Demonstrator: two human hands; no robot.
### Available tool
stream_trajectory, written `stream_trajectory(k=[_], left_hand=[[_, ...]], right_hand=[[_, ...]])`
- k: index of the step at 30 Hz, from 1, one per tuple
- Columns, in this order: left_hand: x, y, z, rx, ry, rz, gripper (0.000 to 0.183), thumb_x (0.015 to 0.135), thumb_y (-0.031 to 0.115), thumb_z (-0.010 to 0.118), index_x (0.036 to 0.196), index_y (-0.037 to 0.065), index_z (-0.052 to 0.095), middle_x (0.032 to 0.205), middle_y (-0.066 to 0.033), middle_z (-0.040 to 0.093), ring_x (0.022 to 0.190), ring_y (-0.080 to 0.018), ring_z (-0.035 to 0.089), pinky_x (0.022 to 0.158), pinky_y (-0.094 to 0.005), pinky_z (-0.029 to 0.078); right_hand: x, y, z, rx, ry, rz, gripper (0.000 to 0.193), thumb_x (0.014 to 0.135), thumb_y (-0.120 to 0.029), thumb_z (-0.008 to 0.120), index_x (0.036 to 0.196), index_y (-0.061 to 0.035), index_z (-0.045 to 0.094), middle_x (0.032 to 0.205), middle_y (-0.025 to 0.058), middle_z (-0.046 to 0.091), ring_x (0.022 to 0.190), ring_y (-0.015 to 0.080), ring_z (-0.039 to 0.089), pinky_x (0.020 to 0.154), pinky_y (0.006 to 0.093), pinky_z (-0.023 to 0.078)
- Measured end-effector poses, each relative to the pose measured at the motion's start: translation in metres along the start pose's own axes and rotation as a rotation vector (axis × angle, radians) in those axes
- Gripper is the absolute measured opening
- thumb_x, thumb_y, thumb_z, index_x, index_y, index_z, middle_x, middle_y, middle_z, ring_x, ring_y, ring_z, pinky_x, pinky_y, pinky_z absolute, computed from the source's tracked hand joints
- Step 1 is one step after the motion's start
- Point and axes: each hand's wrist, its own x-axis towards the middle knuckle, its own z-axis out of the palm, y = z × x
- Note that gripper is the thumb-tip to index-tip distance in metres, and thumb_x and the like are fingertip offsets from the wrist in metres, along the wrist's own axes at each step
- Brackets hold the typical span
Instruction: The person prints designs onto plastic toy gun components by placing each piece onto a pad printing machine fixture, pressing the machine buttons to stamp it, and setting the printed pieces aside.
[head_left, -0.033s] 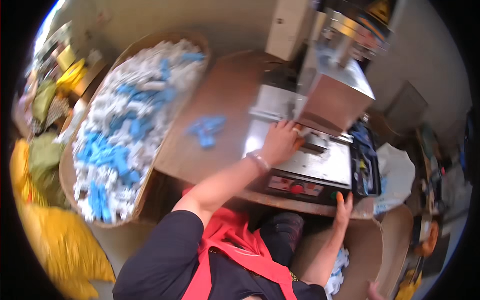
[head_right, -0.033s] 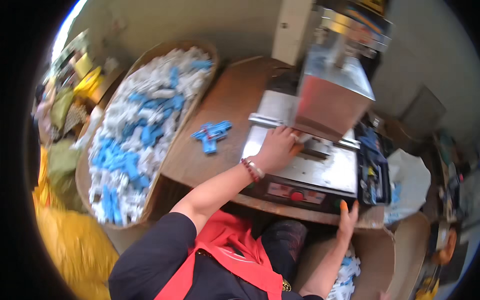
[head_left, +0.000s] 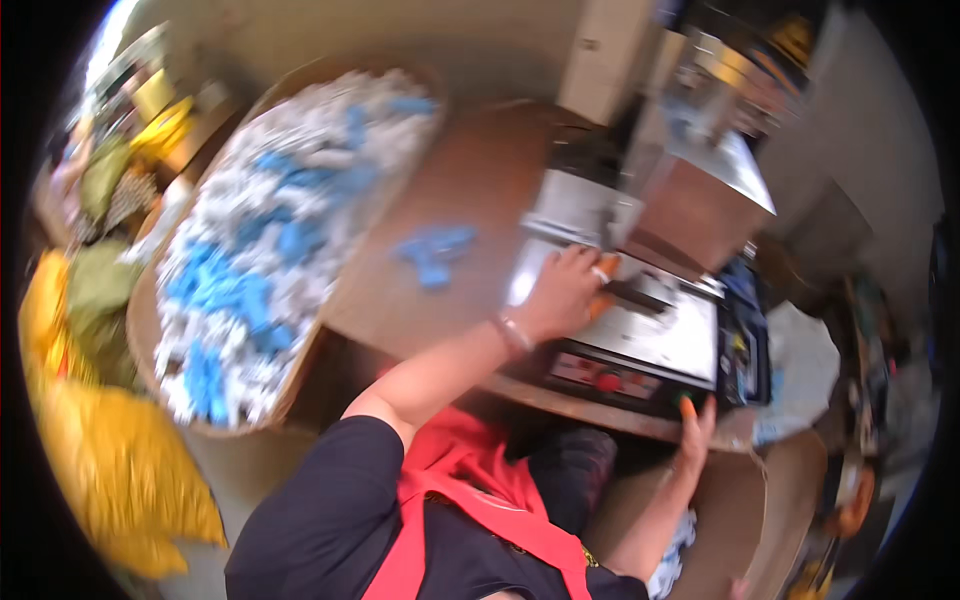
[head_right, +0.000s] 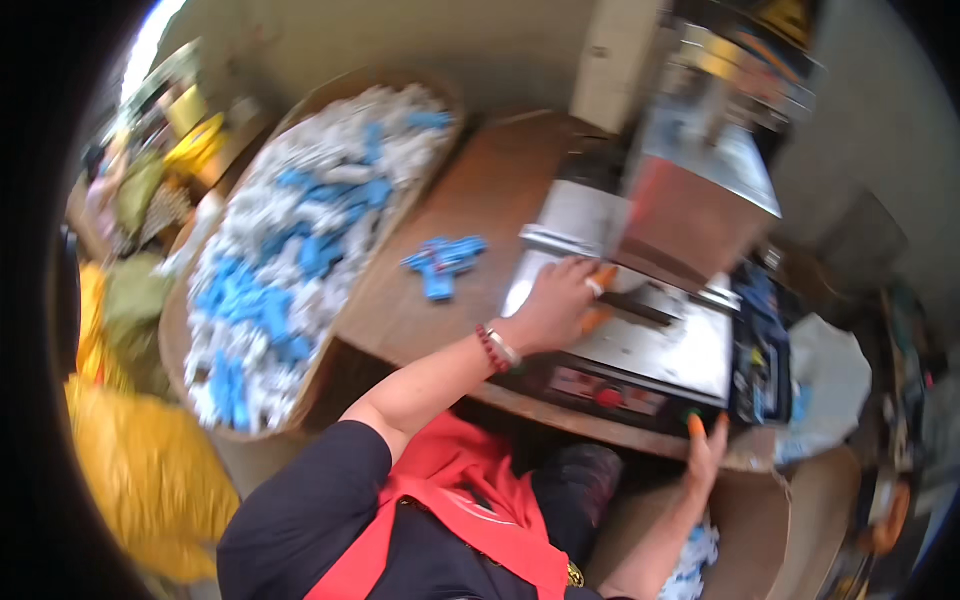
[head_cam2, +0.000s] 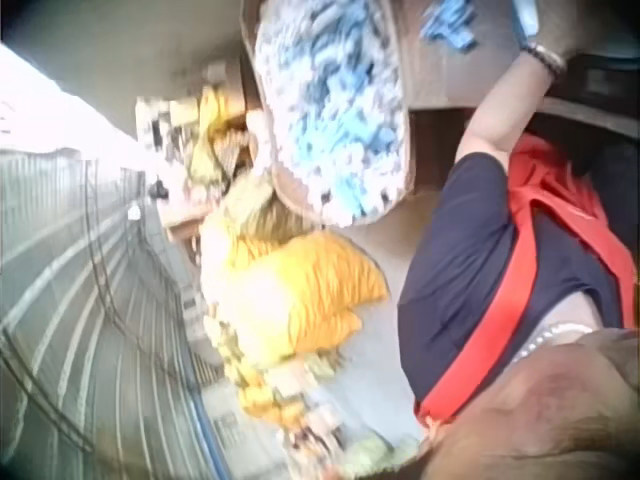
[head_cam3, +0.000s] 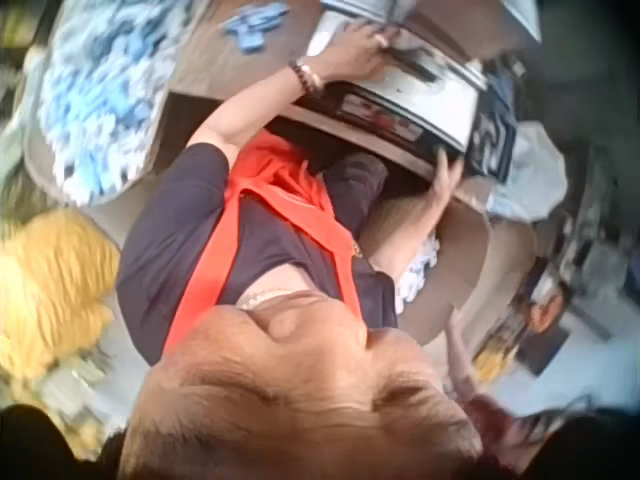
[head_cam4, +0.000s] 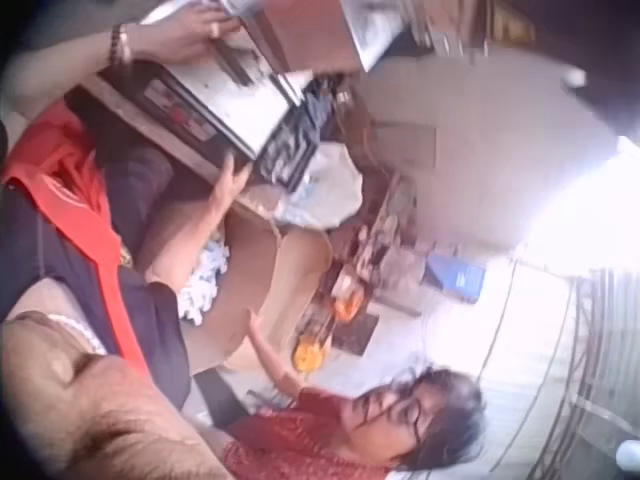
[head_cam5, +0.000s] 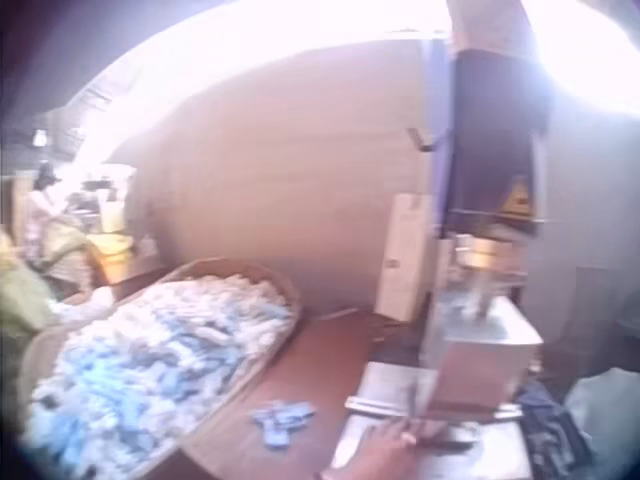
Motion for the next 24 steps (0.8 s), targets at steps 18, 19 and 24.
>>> stream_trajectory(k=[18, 19, 24], left_hand=[[-0.226, -0.310, -0.168, 0.605, -0.207, -0.757, 0.048, 0.074, 0.010, 0.058, 0.122, 0.014, 0.057, 0.095, -0.0168, 0.064, 0.091, -0.0359, 0.061, 0.078, -0.0484, 0.048], [-0.254, -0.349, -0.164, 0.605, -0.280, -0.718, 0.052, 0.072, 0.012, 0.059, 0.123, 0.014, 0.057, 0.097, -0.0173, 0.066, 0.092, -0.0361, 0.063, 0.079, -0.0489, 0.049], [-0.185, -0.298, -0.202, 0.381, -0.123, -0.579, 0.045, 0.075, 0.013, 0.064, 0.118, 0.005, 0.059, 0.100, -0.0191, 0.066, 0.092, -0.0371, 0.063, 0.082, -0.0454, 0.049]], right_hand=[[-0.013, -0.007, -0.003, 0.130, 0.071, -0.135, 0.079, 0.086, -0.027, 0.068, 0.146, 0.0034, 0.026, 0.145, 0.0147, 0.035, 0.130, 0.0244, 0.035, 0.110, 0.0338, 0.024], [-0.004, 0.010, -0.012, 0.085, 0.098, -0.152, 0.081, 0.086, -0.028, 0.069, 0.146, 0.0046, 0.025, 0.144, 0.0145, 0.036, 0.130, 0.0244, 0.035, 0.110, 0.0331, 0.024], [0.000, 0.027, -0.018, 0.026, 0.172, -0.186, 0.067, 0.084, -0.010, 0.066, 0.140, 0.0074, 0.033, 0.143, 0.0170, 0.037, 0.133, 0.0252, 0.033, 0.111, 0.0345, 0.023]])
